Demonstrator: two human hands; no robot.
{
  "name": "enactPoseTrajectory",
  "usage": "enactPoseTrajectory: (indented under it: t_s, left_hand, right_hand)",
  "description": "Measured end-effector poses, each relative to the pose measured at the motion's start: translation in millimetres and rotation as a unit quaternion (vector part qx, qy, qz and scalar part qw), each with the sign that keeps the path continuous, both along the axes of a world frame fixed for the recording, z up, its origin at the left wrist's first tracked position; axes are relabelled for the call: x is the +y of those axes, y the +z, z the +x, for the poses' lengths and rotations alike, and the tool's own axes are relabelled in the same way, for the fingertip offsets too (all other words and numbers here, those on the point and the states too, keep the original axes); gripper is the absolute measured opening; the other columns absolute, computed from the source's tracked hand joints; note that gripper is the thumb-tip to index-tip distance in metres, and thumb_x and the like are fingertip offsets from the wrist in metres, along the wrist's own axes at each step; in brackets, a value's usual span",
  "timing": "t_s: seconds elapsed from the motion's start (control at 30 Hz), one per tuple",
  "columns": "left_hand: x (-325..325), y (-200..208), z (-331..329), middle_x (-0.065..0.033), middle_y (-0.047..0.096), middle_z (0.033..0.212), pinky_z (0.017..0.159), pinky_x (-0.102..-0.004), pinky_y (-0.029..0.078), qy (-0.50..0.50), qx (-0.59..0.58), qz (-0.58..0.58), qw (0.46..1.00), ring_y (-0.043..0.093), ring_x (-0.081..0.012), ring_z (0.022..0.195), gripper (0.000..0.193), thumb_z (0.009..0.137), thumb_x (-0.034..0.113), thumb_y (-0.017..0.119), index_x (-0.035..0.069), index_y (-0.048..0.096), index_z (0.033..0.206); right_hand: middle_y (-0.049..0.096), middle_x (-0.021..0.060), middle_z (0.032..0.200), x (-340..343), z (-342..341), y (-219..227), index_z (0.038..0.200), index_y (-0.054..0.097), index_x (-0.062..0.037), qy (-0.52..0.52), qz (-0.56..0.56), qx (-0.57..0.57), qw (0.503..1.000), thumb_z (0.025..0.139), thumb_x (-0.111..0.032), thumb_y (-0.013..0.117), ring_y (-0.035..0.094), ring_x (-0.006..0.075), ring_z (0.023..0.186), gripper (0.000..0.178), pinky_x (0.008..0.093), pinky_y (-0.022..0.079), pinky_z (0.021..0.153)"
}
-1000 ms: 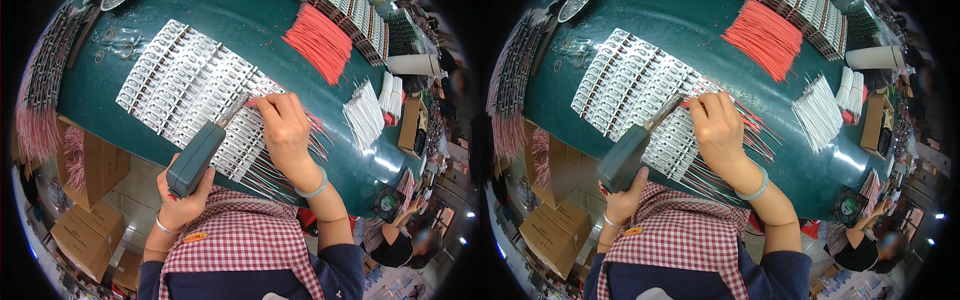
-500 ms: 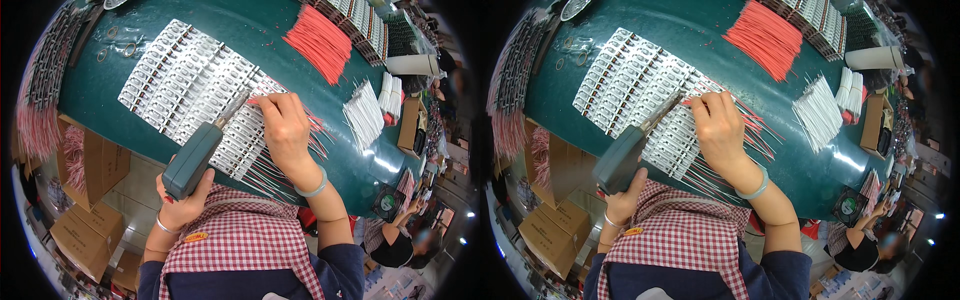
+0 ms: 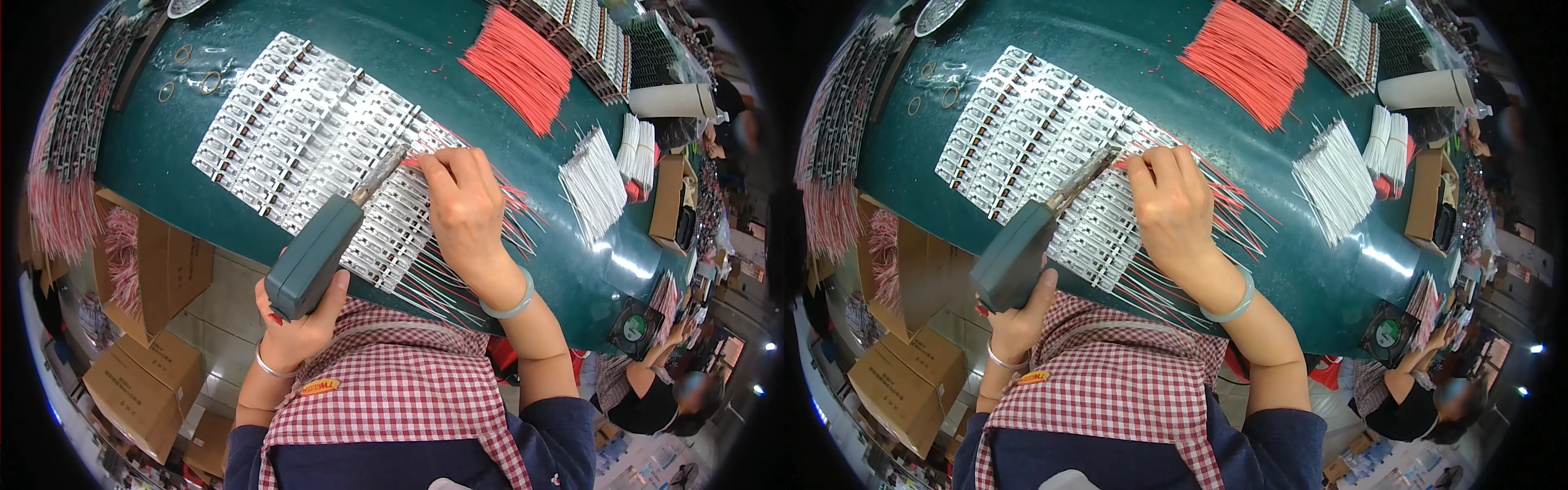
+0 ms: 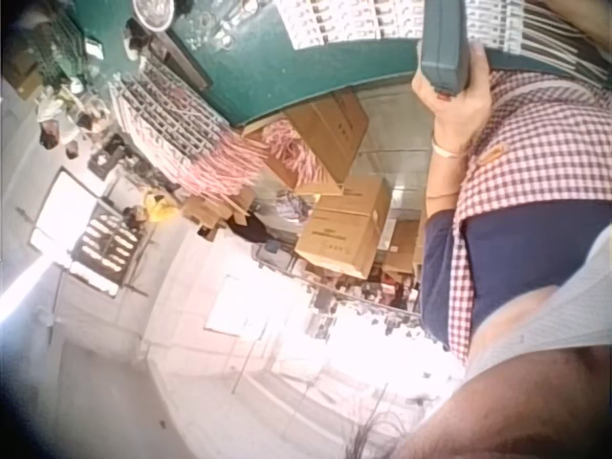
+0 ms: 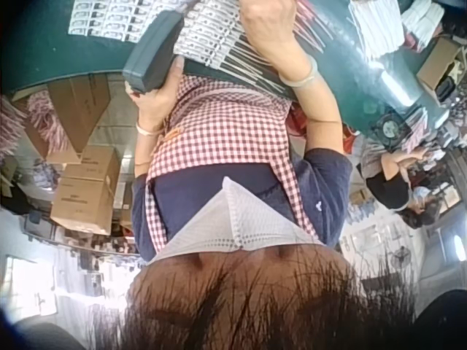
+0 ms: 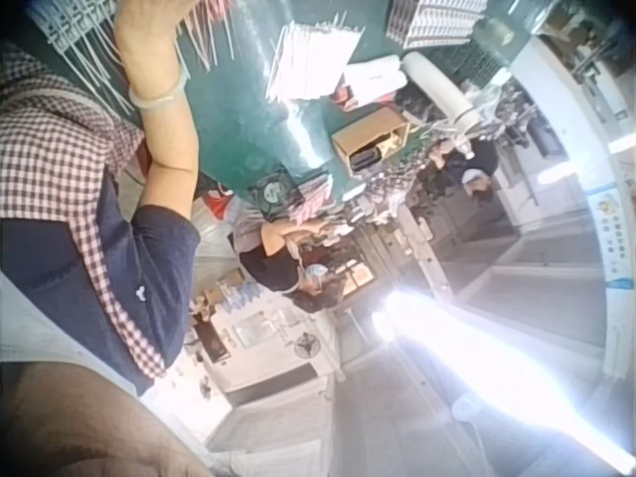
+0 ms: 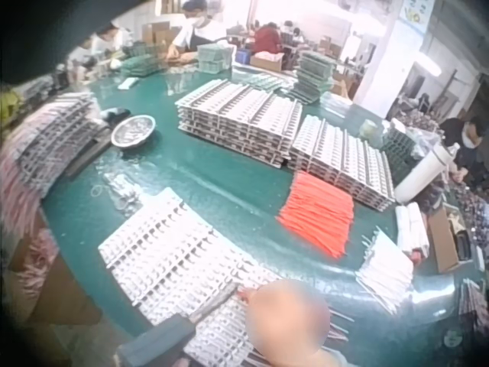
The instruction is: The person uses a soldering iron to attach red and white wires to a white plastic grid fixture on a green workbench. They repeatedly pick up individual wires, position them into slots on the grid, and apply heat to secure them.
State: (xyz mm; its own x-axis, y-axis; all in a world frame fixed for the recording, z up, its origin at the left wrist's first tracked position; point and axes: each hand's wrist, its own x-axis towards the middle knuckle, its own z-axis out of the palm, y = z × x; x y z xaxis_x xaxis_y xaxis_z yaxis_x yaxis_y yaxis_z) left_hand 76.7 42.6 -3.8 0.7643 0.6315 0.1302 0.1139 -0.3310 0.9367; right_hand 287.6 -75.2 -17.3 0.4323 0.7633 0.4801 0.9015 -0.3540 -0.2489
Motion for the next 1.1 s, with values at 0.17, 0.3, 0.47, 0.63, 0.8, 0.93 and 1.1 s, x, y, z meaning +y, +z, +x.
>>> enactPoseTrajectory:
  t_s: [0.17,0.3,0.47,0.63,0.8,0.93,1.1]
  left_hand:
    - [-3.1,10.0,-6.5,-0.0081,0.072,0.082,0.058,-0.0302,0.052,0.034,0.050,-0.022,0.998,0.067,-0.0177,0.062,0.019,0.083,0.007,0.081,0.000,0.074,0.099]
    - [-4.9,4.5,-16.7,-0.0083,0.073,0.083,0.059,-0.0306,0.052,0.039,0.074,-0.069,0.994,0.068,-0.0184,0.065,0.020,0.083,0.007,0.082,0.000,0.074,0.099]
    - [-4.1,4.5,-19.1,-0.0085,0.073,0.085,0.060,-0.0305,0.052,0.025,0.077,-0.056,0.995,0.068,-0.0187,0.067,0.018,0.084,0.006,0.081,-0.001,0.074,0.099]
    - [-5.9,5.8,-17.2,-0.0079,0.073,0.085,0.060,-0.0300,0.052,0.040,0.057,-0.072,0.995,0.067,-0.0183,0.066,0.019,0.084,0.006,0.081,-0.001,0.074,0.100]
    - [-3.5,3.8,-13.9,-0.0070,0.073,0.083,0.061,-0.0287,0.052,0.018,0.032,-0.027,0.999,0.067,-0.0172,0.064,0.019,0.084,0.005,0.080,-0.001,0.074,0.101]
    - [-2.1,-1.3,-13.2,-0.0078,0.074,0.083,0.062,-0.0280,0.052,0.008,0.005,-0.035,0.999,0.066,-0.0167,0.062,0.020,0.083,0.003,0.080,-0.001,0.073,0.101]
    - [0.2,0.8,-8.6,-0.0086,0.074,0.084,0.061,-0.0271,0.052,-0.009,-0.008,0.009,1.000,0.065,-0.0142,0.061,0.020,0.081,0.001,0.080,-0.003,0.072,0.100]
  right_hand:
    - [0.062,0.0112,0.092,-0.2,-0.5,-1.5,0.098,0.070,0.0029,-0.004,-0.005,0.001,1.000,0.073,0.000,0.068,0.060,0.0273,0.085,0.025,0.0366,0.052,0.067]
    - [0.062,0.0110,0.092,0.8,-0.9,-1.4,0.098,0.069,0.0028,-0.003,0.004,0.001,1.000,0.073,0.000,0.068,0.060,0.0272,0.085,0.025,0.0369,0.052,0.068]
    - [0.063,0.0108,0.093,-0.4,-2.8,1.4,0.100,0.070,0.0029,-0.002,0.017,0.009,1.000,0.073,0.001,0.068,0.060,0.0269,0.085,0.028,0.0369,0.052,0.069]
    - [0.064,0.0109,0.093,-4.6,-13.5,1.7,0.103,0.069,0.0036,0.009,0.028,0.031,0.999,0.072,0.004,0.068,0.060,0.0269,0.083,0.031,0.0360,0.052,0.068]
    - [0.063,0.0110,0.094,-3.7,-12.5,0.4,0.103,0.069,0.0039,0.019,0.016,0.029,0.999,0.072,0.004,0.068,0.060,0.0271,0.084,0.030,0.0357,0.052,0.068]
    - [0.062,0.0111,0.094,-3.6,-12.4,-0.6,0.103,0.069,0.0037,0.018,0.009,0.028,0.999,0.073,0.003,0.067,0.060,0.0271,0.085,0.030,0.0357,0.052,0.067]
    - [0.062,0.0114,0.094,-3.3,-12.6,-0.4,0.103,0.069,0.0040,0.018,0.002,0.028,0.999,0.074,0.002,0.067,0.059,0.0269,0.085,0.029,0.0359,0.052,0.066]
